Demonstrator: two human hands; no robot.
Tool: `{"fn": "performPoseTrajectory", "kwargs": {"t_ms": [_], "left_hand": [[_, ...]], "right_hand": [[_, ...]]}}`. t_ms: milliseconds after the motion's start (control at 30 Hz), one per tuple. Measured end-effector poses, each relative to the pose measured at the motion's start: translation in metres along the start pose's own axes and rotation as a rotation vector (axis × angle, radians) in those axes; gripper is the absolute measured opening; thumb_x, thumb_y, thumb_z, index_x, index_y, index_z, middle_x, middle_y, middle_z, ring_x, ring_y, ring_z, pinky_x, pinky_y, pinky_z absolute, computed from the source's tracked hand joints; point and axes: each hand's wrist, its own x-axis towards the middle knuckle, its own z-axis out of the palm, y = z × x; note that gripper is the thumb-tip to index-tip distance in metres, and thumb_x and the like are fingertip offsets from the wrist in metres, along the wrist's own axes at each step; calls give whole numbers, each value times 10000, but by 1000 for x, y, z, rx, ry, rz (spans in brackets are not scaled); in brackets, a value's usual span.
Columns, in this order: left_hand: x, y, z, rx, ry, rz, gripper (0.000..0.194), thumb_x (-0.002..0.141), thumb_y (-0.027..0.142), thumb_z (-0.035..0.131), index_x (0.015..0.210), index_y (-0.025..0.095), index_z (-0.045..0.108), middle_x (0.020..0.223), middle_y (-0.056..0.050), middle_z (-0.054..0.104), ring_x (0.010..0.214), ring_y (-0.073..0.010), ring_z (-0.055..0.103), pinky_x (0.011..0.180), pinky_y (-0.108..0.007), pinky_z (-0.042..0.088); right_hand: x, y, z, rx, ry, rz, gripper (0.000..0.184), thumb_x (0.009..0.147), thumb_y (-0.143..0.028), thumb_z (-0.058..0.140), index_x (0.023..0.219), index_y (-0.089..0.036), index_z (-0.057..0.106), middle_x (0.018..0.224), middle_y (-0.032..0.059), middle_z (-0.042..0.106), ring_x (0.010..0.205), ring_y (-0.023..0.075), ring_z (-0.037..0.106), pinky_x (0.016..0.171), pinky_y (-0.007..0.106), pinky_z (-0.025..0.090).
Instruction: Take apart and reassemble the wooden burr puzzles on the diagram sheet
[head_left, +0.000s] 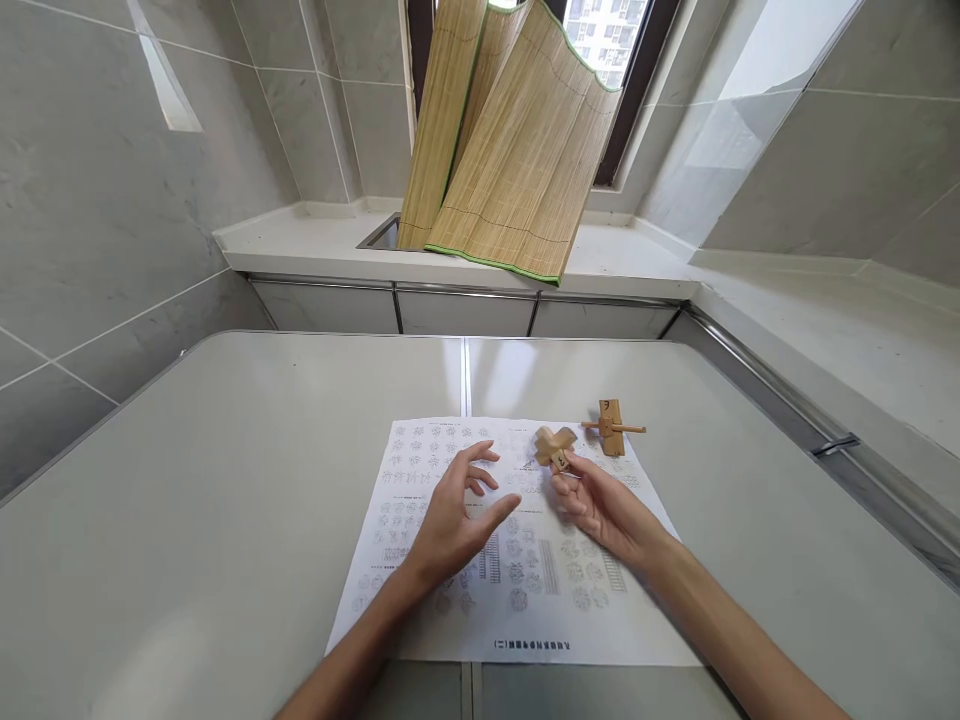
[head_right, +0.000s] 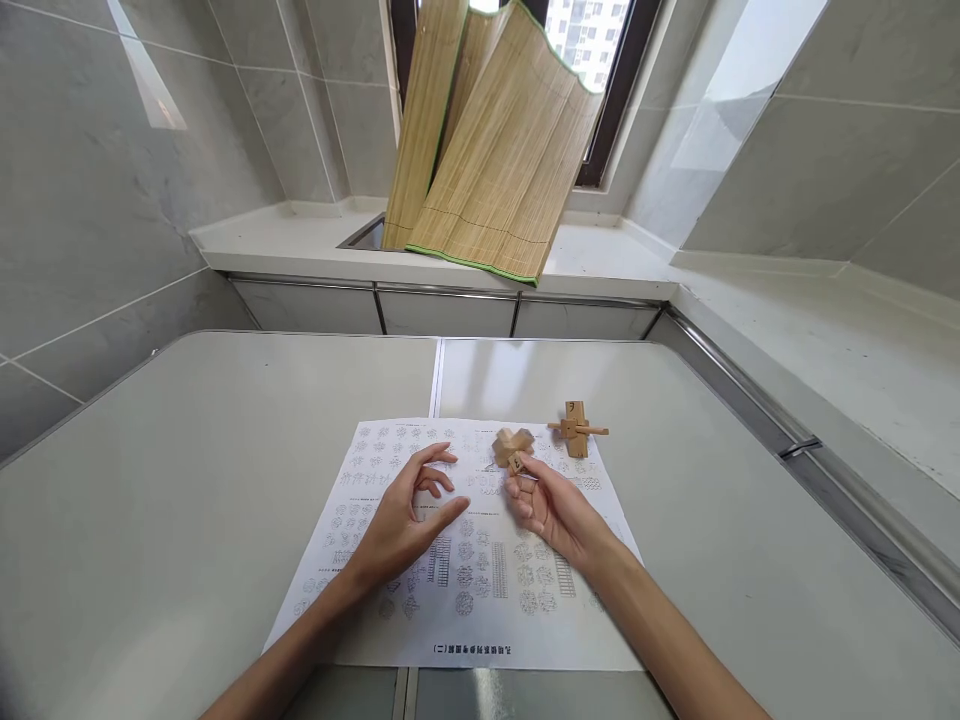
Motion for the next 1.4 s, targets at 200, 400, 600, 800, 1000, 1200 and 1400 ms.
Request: {"fn": "performPoseTrajectory", "kwargs": {"t_ms": [200,400,600,800,1000,1200,1400], "left_hand": [[0,1,1,59,-53,3,427,970,392,684,1362,278,558,1303,-71,641,954,-196,653,900,-397,553],[0,1,1,84,-72,-1,325,995,406,633,1288,270,595,1231,-59,653,944,-196,655,786,-343,555],[-1,2,2,88,-72,4,263,995,356,607,1235,250,620,1203,-65,655,905,-183,650,657,-281,511],[-1,2,3,110,-87,29,186,995,315,596,1144,226,664,1139,-61,690,870,-176,642,626,-261,472],[-1,-3,4,128,-116,61,156,1003,304,590,1078,225,701,1023,-41,740,852,-183,637,659,-276,476],[0,-4,5,137,-116,86,140,998,288,593,1044,221,707,994,-37,748,839,-184,646,714,-301,498],[-1,-3,5,140,-124,87,142,998,288,590,1042,228,710,983,-34,753,819,-183,651,669,-287,489]], "right_hand": [[8,-6,-21,291,-48,6,167,1004,-295,696,911,-192,602,690,-26,554,484,72,508,330,107,459],[12,-13,-27,345,-35,-5,205,1044,-333,644,919,-182,585,708,-23,546,465,41,471,306,54,427],[11,-18,-29,269,-4,-62,133,993,-289,702,1014,-177,634,706,-50,533,456,16,426,313,22,381],[6,-5,-16,19,51,-159,236,866,-288,847,987,-180,676,715,-39,607,498,50,506,367,109,431],[1,10,1,-392,64,-341,330,890,-484,806,871,-190,656,546,-67,572,410,73,444,422,197,387],[2,16,1,-760,103,-454,424,975,-623,617,864,-215,619,552,-63,532,429,105,425,452,247,345],[2,14,0,-739,100,-458,418,972,-629,615,887,-221,600,578,-58,531,454,117,428,475,263,355]]}}
